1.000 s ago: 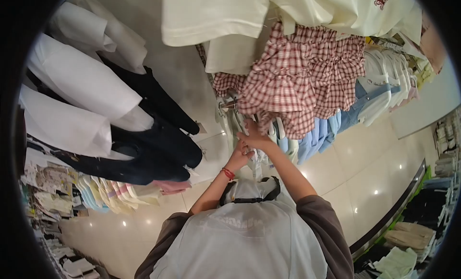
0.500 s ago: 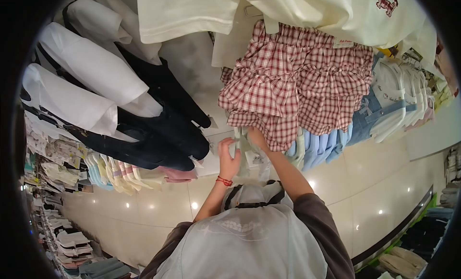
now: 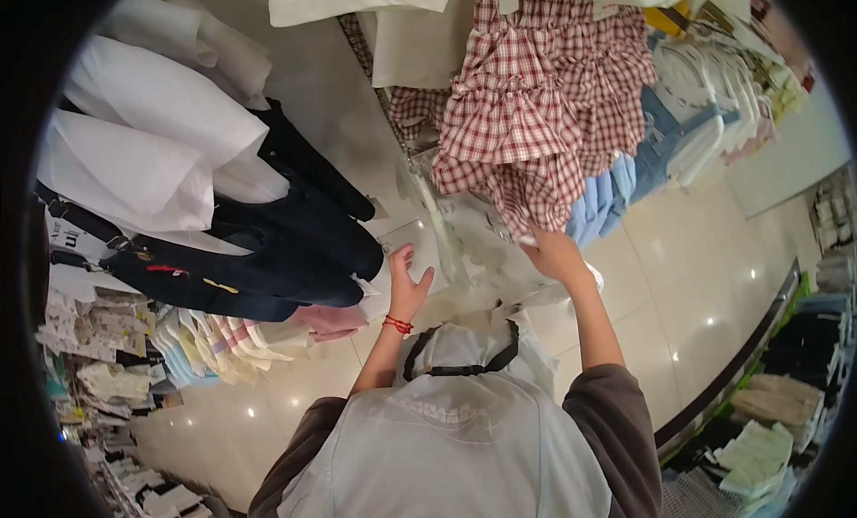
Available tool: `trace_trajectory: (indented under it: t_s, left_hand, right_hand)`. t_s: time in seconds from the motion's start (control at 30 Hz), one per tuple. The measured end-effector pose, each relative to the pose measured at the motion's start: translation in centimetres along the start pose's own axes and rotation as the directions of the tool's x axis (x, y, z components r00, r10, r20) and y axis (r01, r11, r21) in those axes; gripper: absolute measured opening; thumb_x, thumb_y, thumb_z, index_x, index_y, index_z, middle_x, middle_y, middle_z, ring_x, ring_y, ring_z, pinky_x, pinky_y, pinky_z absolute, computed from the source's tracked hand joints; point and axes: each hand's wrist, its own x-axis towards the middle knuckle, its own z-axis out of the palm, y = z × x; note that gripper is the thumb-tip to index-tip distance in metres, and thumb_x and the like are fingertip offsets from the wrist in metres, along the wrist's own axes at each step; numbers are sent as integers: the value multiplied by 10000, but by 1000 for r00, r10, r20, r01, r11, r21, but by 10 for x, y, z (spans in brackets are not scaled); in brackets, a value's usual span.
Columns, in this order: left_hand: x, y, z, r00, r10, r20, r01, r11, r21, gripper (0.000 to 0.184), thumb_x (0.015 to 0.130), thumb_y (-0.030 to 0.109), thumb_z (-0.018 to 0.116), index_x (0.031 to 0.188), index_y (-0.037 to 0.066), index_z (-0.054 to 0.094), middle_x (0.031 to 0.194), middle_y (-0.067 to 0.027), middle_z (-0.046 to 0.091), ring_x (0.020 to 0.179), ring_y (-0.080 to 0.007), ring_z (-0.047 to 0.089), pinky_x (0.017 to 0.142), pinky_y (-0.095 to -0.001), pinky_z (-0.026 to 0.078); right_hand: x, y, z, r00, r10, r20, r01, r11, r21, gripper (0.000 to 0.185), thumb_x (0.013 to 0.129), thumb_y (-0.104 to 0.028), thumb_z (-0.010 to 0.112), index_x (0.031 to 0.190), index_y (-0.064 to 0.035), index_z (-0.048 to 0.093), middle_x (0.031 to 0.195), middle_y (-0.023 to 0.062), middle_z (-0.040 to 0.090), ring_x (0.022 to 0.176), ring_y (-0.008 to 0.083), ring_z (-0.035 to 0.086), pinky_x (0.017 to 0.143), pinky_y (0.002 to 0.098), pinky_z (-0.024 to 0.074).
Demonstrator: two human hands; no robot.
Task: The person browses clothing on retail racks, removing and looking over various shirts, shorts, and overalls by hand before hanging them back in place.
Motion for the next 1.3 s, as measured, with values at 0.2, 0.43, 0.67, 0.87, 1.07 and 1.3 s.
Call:
trace_trajectory:
  t_s: [0.2,0.43,0.67,0.87,1.07,1.3]
  left_hand:
    - [-3,24,-18,939,202,279,-197,979,-45,742,653,82,701,1271,18,296,1251,-161,370,1152,-315,372,979,-377,310]
    - [-23,10,-52,601,13,799,386,871,-304,609,753,92,656,1277,15,355,1200,-73,470,1084,-171,449,920,-292,367]
    - [-68,-18,-50,879,-308,363,436,828,-352,357,863,246,543,1079,-39,528,950,-94,609,838,-164,571,762,-279,442]
    - [-80,3,-72,968,-250,1,250,966,-63,354,843,285,556,978,-42,562,820,-170,625,756,-211,597,689,-301,449]
    - [-101,14,-94,952,-307,11,299,917,-266,353,822,242,594,1021,-48,558,916,-106,623,804,-147,570,730,-276,442]
    - [-138,43,-111,925,-344,158,362,681,-636,421,858,235,549,1155,-52,470,1105,-86,540,990,-149,509,835,-269,403]
  right_hand:
    - [-87,-55,-14,991,130,19,-131,983,130,263,683,-235,699,878,-105,578,736,104,617,687,308,594,601,371,456]
    - [-101,-120,-76,930,-19,-366,21,1000,3,339,632,-285,749,773,-20,591,677,113,592,577,268,552,555,313,445]
    - [-47,-89,-86,922,33,-385,-8,998,66,365,711,-347,698,823,-20,581,656,122,606,567,253,578,553,319,448]
    - [-30,-91,-82,939,65,-338,-14,988,152,439,721,-418,669,857,-12,575,672,157,611,616,288,604,579,348,462]
    - [-25,-108,-93,951,-50,-304,130,960,249,421,751,-391,654,831,13,565,688,170,612,621,267,610,573,324,460]
    - [-30,-112,-109,928,-111,-356,243,904,353,392,775,-363,635,815,19,554,652,152,595,588,250,586,559,319,444]
